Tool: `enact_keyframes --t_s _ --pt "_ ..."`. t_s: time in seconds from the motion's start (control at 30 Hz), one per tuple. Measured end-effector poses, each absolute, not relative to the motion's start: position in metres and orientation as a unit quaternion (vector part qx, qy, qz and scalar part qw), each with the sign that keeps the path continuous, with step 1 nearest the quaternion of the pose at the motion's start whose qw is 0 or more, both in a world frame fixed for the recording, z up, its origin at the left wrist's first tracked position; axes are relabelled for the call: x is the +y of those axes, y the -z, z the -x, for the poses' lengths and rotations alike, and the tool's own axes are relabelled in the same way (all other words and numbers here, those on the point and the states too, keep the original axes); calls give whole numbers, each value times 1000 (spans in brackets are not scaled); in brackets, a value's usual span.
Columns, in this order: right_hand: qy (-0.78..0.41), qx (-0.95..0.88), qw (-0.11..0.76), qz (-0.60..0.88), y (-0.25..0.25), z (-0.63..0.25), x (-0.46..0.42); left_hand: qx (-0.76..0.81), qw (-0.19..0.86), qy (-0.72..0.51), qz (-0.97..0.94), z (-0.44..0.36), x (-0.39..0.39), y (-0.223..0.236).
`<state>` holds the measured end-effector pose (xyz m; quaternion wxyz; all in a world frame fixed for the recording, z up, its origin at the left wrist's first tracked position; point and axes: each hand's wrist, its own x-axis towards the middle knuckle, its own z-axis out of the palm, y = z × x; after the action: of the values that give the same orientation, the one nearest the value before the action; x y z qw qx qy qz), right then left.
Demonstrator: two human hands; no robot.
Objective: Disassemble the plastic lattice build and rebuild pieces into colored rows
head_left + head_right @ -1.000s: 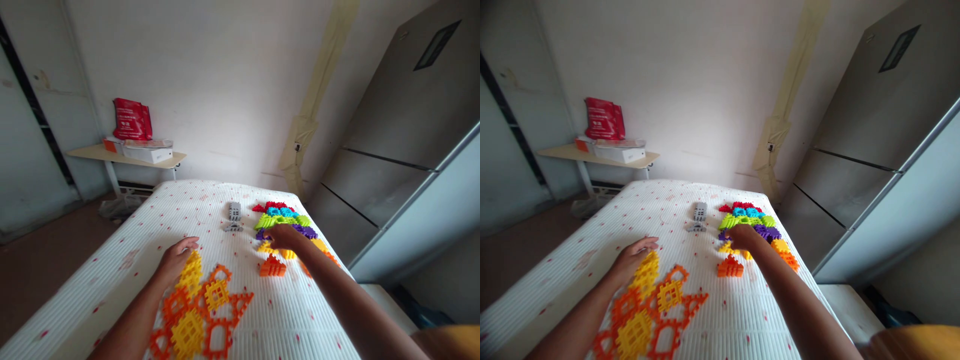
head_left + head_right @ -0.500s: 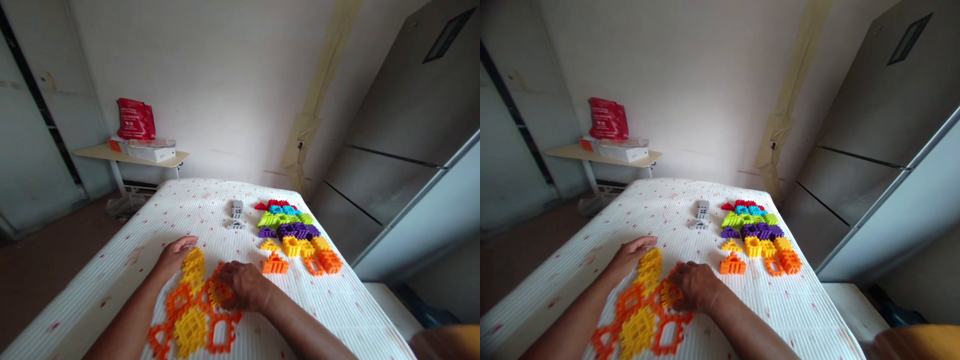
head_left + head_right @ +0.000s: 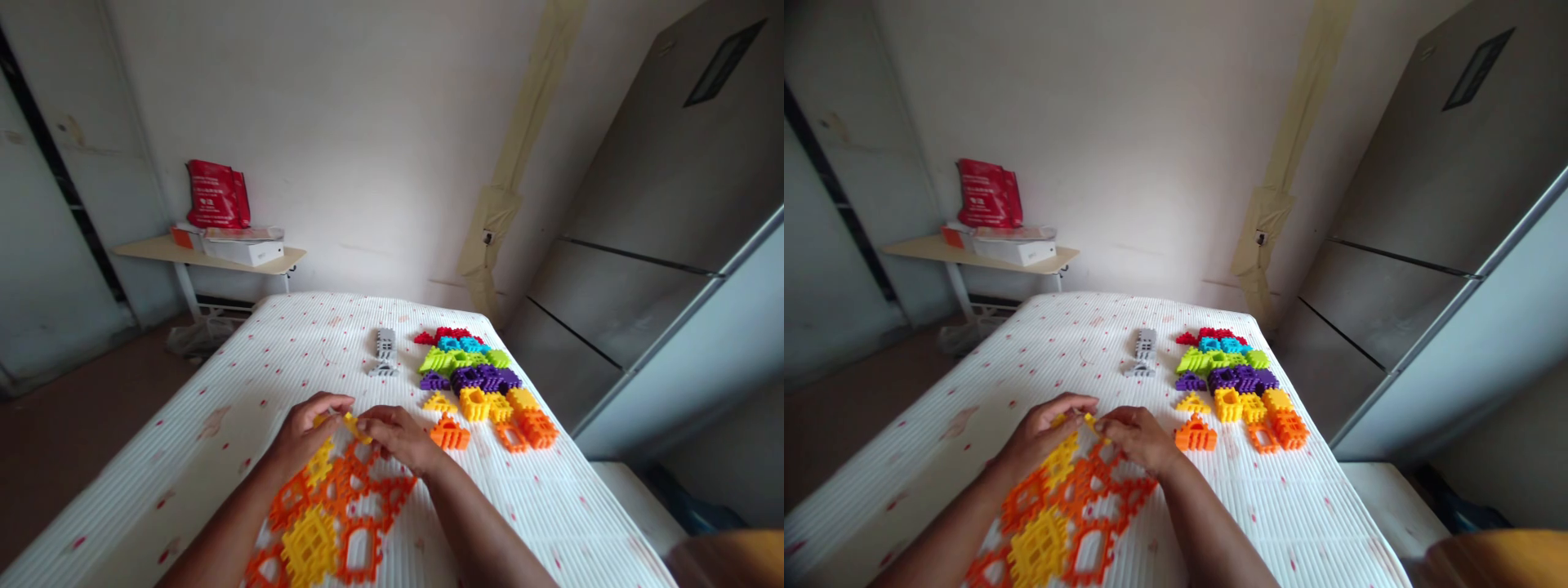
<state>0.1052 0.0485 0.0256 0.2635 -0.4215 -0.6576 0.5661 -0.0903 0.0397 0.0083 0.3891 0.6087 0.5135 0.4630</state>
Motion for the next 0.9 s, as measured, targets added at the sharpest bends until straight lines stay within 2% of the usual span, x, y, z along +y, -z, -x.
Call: enact_keyframes --t_s 0.17,0.33,0.43,0.57,0.67,0.77,0.9 --pt "-674 -541 299 404 -12 -98 52 489 431 -461 -602 85 40 -3" --pt "-673 -533 308 411 -9 -96 51 478 471 -462 -579 86 40 -3" --pt "-565 -608 325 454 -13 -99 48 474 494 -467 -560 85 40 -4" --pt "-244 -772 379 449 -19 -102 39 469 520 -476 -532 86 41 -7" --pt "-73 -840 343 413 -20 -99 36 460 553 -481 -500 88 41 -8" --pt "-18 -860 300 412 -19 -96 35 456 575 -477 -483 89 41 -8" --pt "-21 -846 316 428 -21 -96 33 473 566 -476 -480 89 43 -5"
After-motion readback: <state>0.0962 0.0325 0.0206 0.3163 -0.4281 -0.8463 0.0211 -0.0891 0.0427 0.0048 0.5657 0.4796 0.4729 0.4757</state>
